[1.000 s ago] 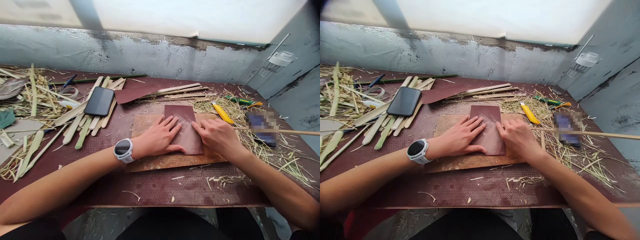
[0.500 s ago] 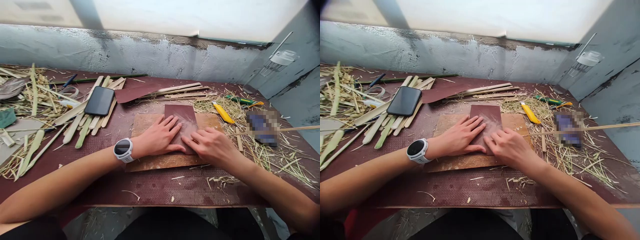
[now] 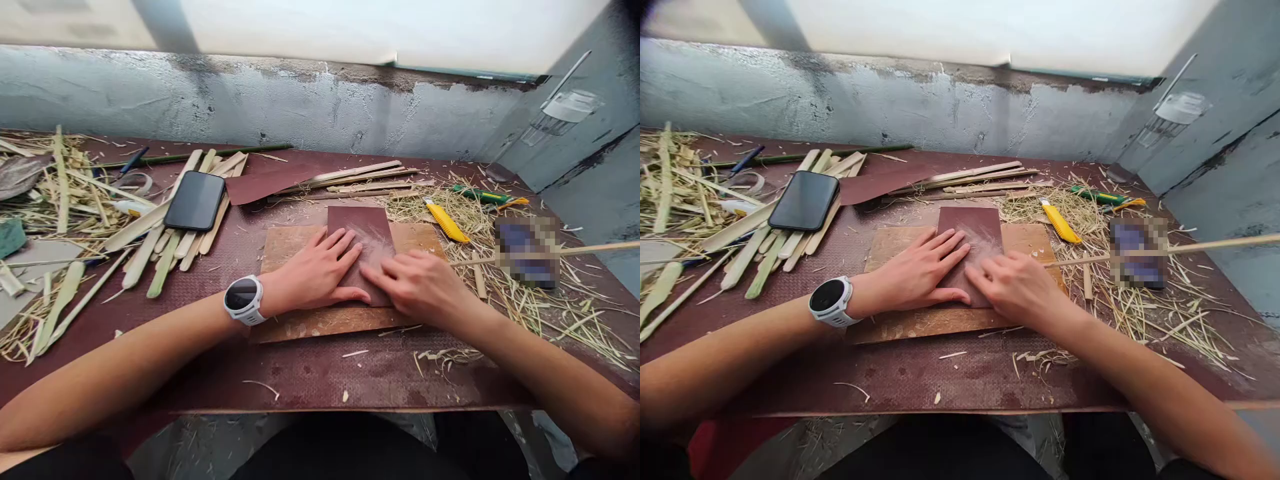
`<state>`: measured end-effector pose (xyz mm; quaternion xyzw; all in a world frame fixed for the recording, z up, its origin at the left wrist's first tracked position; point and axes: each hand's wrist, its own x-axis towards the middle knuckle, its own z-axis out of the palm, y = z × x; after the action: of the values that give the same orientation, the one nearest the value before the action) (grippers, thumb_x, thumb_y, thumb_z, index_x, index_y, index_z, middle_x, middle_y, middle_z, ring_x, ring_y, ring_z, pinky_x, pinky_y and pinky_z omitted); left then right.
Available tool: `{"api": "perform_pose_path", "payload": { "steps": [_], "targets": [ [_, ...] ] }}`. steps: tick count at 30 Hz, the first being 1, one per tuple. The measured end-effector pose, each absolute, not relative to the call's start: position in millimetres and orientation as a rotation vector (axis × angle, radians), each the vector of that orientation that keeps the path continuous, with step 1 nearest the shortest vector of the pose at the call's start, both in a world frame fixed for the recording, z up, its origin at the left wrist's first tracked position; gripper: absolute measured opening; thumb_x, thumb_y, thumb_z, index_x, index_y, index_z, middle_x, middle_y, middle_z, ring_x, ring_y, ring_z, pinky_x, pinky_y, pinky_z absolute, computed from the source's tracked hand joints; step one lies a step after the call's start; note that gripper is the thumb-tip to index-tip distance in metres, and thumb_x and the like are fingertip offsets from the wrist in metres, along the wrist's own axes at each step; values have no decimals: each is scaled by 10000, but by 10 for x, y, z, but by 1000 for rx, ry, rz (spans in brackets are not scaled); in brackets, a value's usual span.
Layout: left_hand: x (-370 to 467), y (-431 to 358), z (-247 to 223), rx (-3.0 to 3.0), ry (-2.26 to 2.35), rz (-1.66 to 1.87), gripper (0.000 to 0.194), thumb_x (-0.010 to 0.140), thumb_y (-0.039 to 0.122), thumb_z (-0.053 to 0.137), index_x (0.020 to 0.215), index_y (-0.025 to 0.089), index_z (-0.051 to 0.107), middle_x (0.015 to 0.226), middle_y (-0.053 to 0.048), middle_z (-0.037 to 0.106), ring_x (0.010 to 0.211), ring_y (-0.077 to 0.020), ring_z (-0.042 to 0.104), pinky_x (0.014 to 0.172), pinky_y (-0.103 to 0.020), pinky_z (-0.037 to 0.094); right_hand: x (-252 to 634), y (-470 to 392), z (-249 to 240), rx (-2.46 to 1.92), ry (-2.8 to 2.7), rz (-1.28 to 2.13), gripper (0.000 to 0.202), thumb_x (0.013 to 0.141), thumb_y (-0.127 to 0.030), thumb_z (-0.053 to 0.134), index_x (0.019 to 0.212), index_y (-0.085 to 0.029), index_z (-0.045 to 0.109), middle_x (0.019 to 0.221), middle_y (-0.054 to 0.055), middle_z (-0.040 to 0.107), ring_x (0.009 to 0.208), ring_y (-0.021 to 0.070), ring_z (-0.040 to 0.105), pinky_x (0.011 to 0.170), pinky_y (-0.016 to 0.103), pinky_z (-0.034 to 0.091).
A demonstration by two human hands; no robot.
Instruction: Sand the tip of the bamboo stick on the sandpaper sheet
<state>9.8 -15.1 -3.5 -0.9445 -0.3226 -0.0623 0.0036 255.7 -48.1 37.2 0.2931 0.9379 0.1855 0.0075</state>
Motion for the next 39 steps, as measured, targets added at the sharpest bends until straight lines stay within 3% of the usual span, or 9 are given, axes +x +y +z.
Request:
{"api": "perform_pose_path", "payload": {
  "steps": [3,6,10,15,21,27,32,39],
  "targets": [
    [104,-154,-22,-2955,-1016,-202,1077,943,878,234,1582,28,407,1661,-283,345,1560,-436,328,1277,-610,231,2611,-391,385,1135,2732,773,292,1000,-132,545,1231,-146,723,868,74,710,743,214,608,705,358,311],
    [105,-153,-25,-2958,-1007,-196,1072,945,876,226,1584,35,408,1662,-277,347,1561,-429,329,1279,-612,231,2626,-395,405,974,2768,852,259,1002,-139,560,1196,-127,732,864,75,713,729,214,600,713,362,309],
    [101,-151,-36,-2960,-1001,-198,1059,956,864,225,1587,33,405,1668,-273,336,1573,-415,311,1284,-607,227,2615,-432,416,709,2953,764,235,1018,-197,573,1192,-150,724,871,51,712,734,197,581,725,358,313],
    [108,-156,-19,-2951,-1015,-194,1073,943,876,234,1582,34,416,1664,-275,345,1564,-427,325,1279,-612,240,2640,-370,412,1012,2771,829,214,977,-118,590,1136,-144,730,888,84,716,763,215,595,718,356,303],
    [104,-151,-23,-2947,-986,-183,1066,955,863,197,1586,29,404,1662,-279,348,1564,-422,325,1277,-612,241,2561,-485,389,820,2980,565,206,1021,-241,588,1174,-212,722,863,24,694,725,182,582,705,344,310],
    [108,-152,-16,-2949,-1014,-193,1075,942,879,218,1581,38,414,1661,-275,352,1557,-431,338,1278,-608,237,2563,-411,408,1264,2592,780,286,1018,-132,508,1183,-148,741,901,107,721,791,245,626,702,368,297],
    [109,-149,-29,-2955,-1005,-201,1060,952,868,213,1588,42,404,1667,-271,344,1566,-422,322,1278,-606,236,2483,-588,423,1084,2698,727,301,1018,-140,506,1209,-151,738,926,105,727,794,237,626,723,371,313],
    [112,-156,-12,-2947,-1008,-202,1066,946,872,241,1580,33,416,1657,-280,358,1550,-435,348,1270,-614,246,2514,-505,467,1336,2502,729,357,1033,-125,442,1240,-167,731,958,127,710,839,258,607,726,379,296]
  ]
}}
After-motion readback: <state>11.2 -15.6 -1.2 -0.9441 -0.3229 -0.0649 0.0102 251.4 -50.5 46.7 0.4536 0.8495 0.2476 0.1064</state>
